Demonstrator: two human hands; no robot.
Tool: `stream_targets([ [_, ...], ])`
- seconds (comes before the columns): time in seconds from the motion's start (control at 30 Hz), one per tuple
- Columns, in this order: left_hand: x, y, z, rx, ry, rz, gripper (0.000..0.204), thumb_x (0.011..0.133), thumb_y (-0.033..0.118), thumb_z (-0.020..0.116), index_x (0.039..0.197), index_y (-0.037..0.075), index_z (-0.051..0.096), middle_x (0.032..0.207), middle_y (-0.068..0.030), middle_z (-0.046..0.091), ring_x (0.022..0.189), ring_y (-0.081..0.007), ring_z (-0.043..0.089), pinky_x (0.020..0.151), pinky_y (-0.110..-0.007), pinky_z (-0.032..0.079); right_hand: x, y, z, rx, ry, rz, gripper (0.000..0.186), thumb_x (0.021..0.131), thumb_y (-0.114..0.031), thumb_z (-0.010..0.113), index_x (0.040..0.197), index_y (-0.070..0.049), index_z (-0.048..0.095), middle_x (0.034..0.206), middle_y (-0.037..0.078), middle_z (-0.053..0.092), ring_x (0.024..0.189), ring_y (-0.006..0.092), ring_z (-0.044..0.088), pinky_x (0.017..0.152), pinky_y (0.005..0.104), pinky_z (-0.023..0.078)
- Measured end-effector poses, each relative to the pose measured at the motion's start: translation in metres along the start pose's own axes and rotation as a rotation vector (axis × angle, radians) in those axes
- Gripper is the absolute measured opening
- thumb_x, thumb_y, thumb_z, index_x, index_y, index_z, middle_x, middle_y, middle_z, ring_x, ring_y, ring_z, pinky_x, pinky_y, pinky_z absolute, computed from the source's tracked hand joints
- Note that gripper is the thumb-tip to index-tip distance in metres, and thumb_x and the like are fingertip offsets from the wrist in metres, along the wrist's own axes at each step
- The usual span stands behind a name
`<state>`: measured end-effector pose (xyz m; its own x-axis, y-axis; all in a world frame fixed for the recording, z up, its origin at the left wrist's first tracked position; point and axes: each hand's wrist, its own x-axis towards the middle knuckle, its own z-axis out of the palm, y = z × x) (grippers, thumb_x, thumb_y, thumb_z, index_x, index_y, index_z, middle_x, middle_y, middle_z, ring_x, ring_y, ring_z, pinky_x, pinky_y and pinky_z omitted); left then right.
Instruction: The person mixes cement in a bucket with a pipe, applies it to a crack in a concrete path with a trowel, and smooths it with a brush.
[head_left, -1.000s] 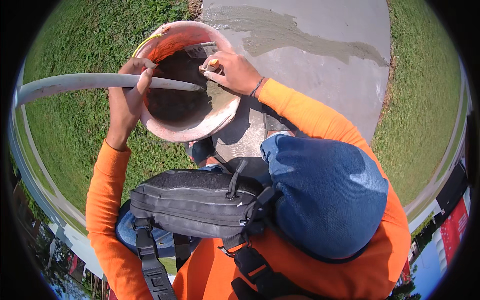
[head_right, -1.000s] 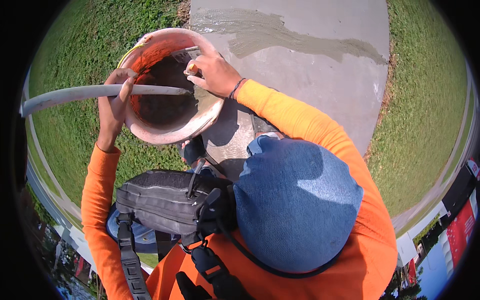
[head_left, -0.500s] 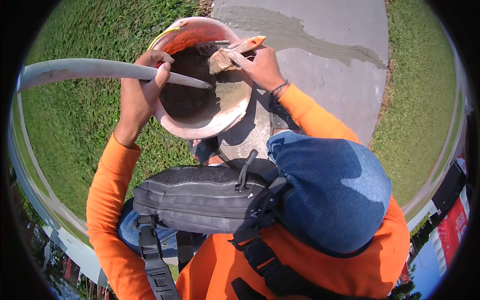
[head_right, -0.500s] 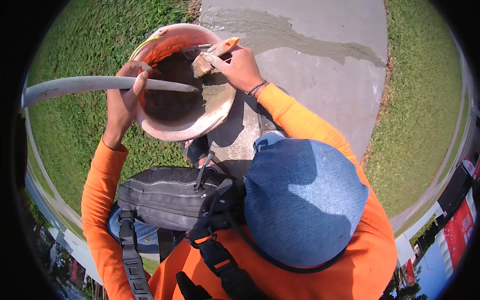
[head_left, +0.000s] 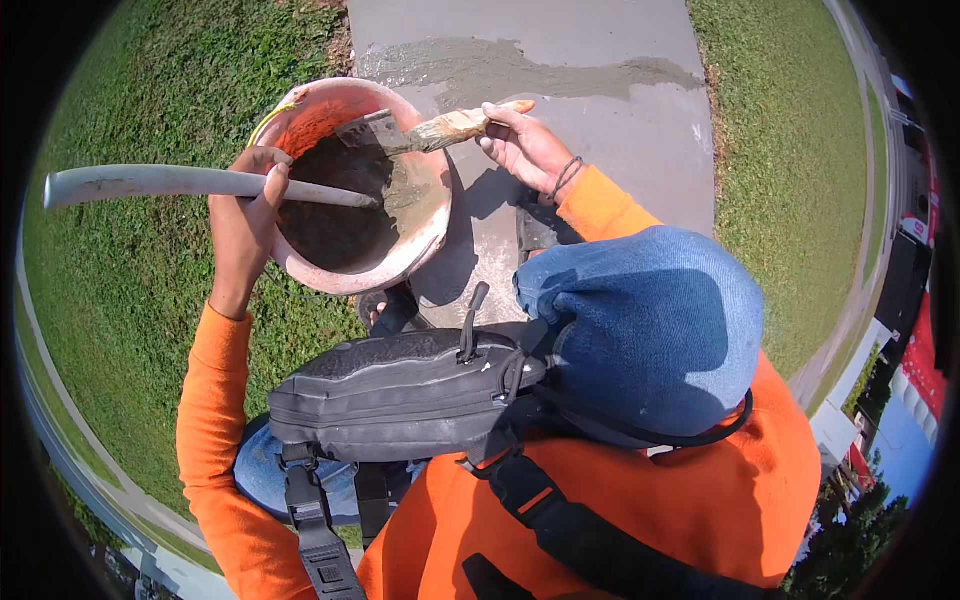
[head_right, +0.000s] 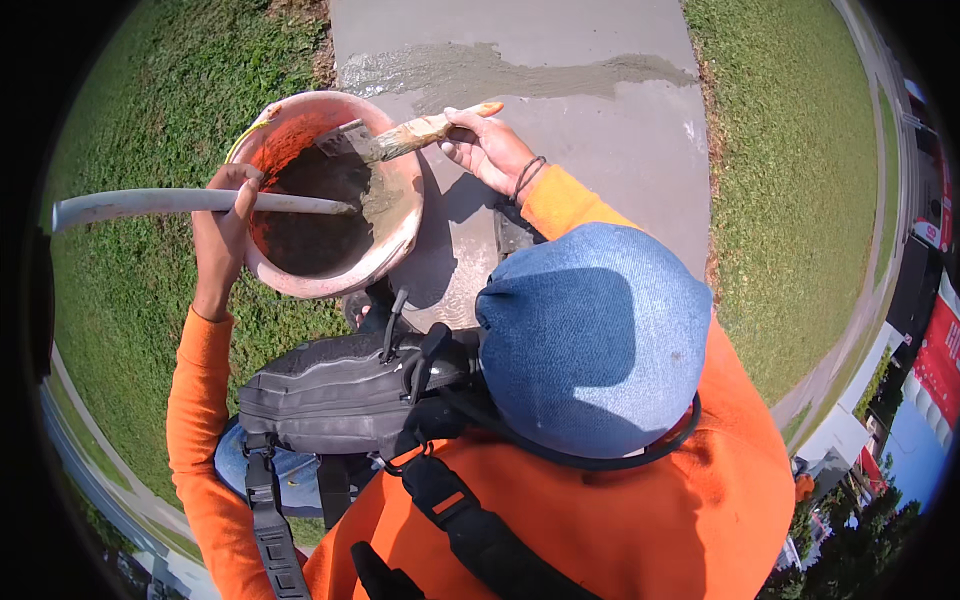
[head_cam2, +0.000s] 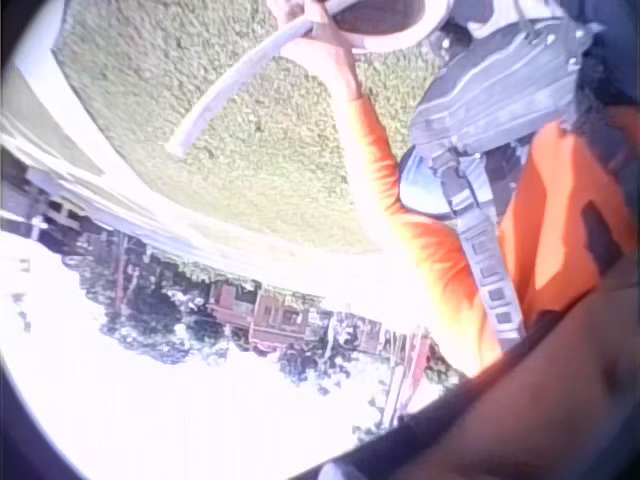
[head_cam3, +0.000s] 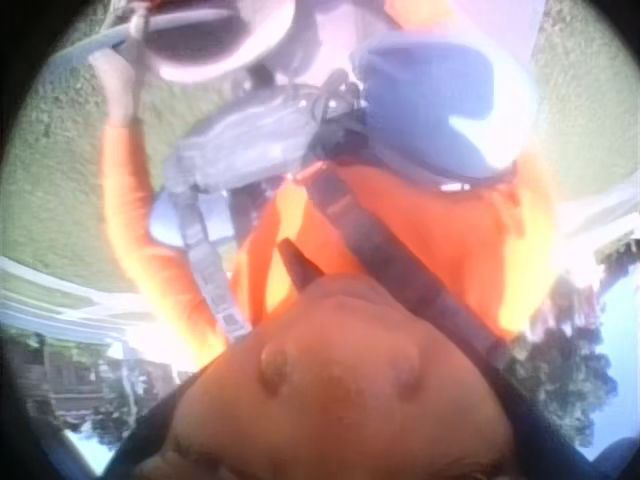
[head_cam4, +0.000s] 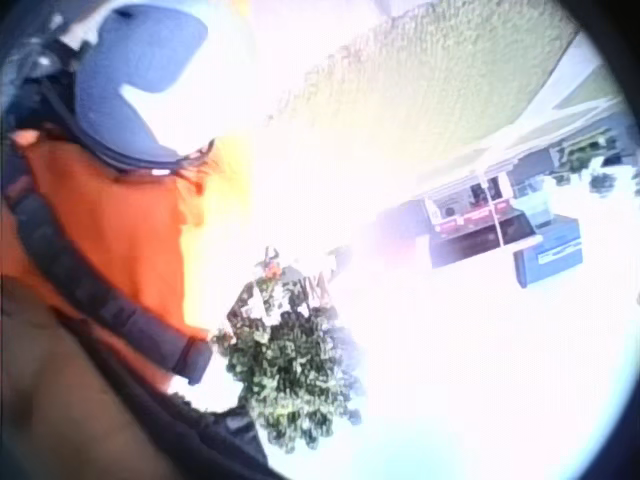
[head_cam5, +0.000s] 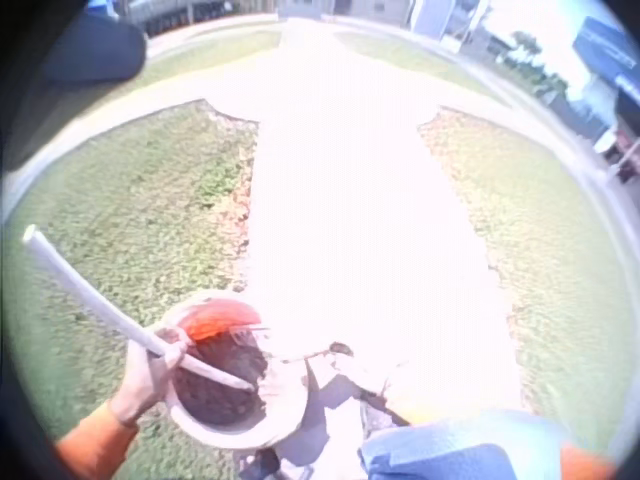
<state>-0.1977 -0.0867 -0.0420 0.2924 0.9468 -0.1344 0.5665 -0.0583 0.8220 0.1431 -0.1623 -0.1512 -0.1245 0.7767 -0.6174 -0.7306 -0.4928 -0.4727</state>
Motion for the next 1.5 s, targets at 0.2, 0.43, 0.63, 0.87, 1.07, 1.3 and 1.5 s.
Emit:
stream_targets([
  [0.2, -0.01, 0.0, -0.004, -0.105, -0.023, -0.04, 0.012, 0.096, 0.01, 0.057, 0.098, -0.001, 0.061, 0.089, -0.0035, 0.062, 0.081, -0.0094, 0.056, 0.076, -0.025, 0.046, -0.019, -0.065, -0.073, 0.279, 0.062, -0.287, 0.026, 0.094, -0.018, 0.062, 0.115, -0.003, 0.057, 0.11, 0.01, 0.062, 0.1, 0.0231, 0.063, 0.085, 0.0354, 0.057],
  [0.43, -0.005, -0.007, -0.01, -0.038, -0.054, -0.098, 0.016, 0.096, 0.015, 0.058, 0.097, -0.001, 0.058, 0.089, -0.0011, 0.057, 0.083, -0.01, 0.051, 0.079, -0.026, 0.043, -0.068, -0.156, -0.214, 0.212, 0.592, -0.818, 0.027, 0.09, -0.007, 0.066, 0.116, -0.002, 0.061, 0.109, 0.008, 0.067, 0.097, 0.0203, 0.067, 0.082, 0.0346, 0.058],
  [0.63, -0.005, -0.007, -0.012, 0.012, -0.014, -0.085, 0.019, 0.096, 0.018, 0.058, 0.097, -0.001, 0.057, 0.09, -0.0021, 0.055, 0.087, -0.0105, 0.05, 0.082, -0.027, 0.041, -0.082, -0.234, -0.276, -0.993, 1.241, -1.095, 0.023, 0.081, -0.004, 0.072, 0.104, -0.004, 0.074, 0.104, 0.008, 0.074, 0.091, 0.0151, 0.07, 0.084, 0.0286, 0.054],
  [0.87, -0.006, 0.002, -0.009, 0.044, -0.04, -0.136, 0.02, 0.097, 0.02, 0.056, 0.091, 0.001, 0.055, 0.087, -0.0015, 0.053, 0.083, -0.0104, 0.048, 0.08, -0.026, 0.04, -0.064, -0.249, -0.29, -1.389, 1.068, -1.197, 0.028, 0.079, 0.001, 0.069, 0.105, -0.009, 0.073, 0.104, 0.01, 0.072, 0.096, 0.0247, 0.07, 0.087, 0.0324, 0.054],
  [1.07, -0.006, -0.003, -0.008, 0.072, -0.016, -0.131, 0.02, 0.097, 0.02, 0.056, 0.092, 0.001, 0.055, 0.086, -0.0013, 0.052, 0.082, -0.0102, 0.048, 0.078, -0.025, 0.039, -0.074, -0.207, -0.292, -1.624, 1.006, -1.116, 0.041, 0.076, 0.005, 0.068, 0.112, -0.014, 0.071, 0.108, 0.011, 0.069, 0.101, 0.0296, 0.067, 0.088, 0.0365, 0.053],
  [1.3, -0.003, 0.003, -0.006, 0.074, -0.027, -0.155, 0.021, 0.098, 0.021, 0.056, 0.093, 0.0, 0.055, 0.086, -0.0016, 0.052, 0.082, -0.01, 0.048, 0.078, -0.026, 0.039, -0.081, -0.249, -0.281, -1.424, 0.984, -1.177, 0.028, 0.082, 0.0, 0.066, 0.107, -0.009, 0.073, 0.107, 0.01, 0.071, 0.1, 0.0273, 0.068, 0.088, 0.034, 0.052],
  [1.5, -0.006, 0.0, -0.009, 0.094, -0.018, -0.145, 0.023, 0.097, 0.023, 0.057, 0.093, 0.0, 0.055, 0.086, -0.0017, 0.052, 0.081, -0.0105, 0.047, 0.077, -0.026, 0.04, -0.088, -0.251, -0.303, -1.558, 0.89, -1.05, 0.03, 0.079, 0.002, 0.067, 0.105, -0.011, 0.074, 0.106, 0.009, 0.072, 0.1, 0.0265, 0.068, 0.089, 0.0338, 0.053],
])
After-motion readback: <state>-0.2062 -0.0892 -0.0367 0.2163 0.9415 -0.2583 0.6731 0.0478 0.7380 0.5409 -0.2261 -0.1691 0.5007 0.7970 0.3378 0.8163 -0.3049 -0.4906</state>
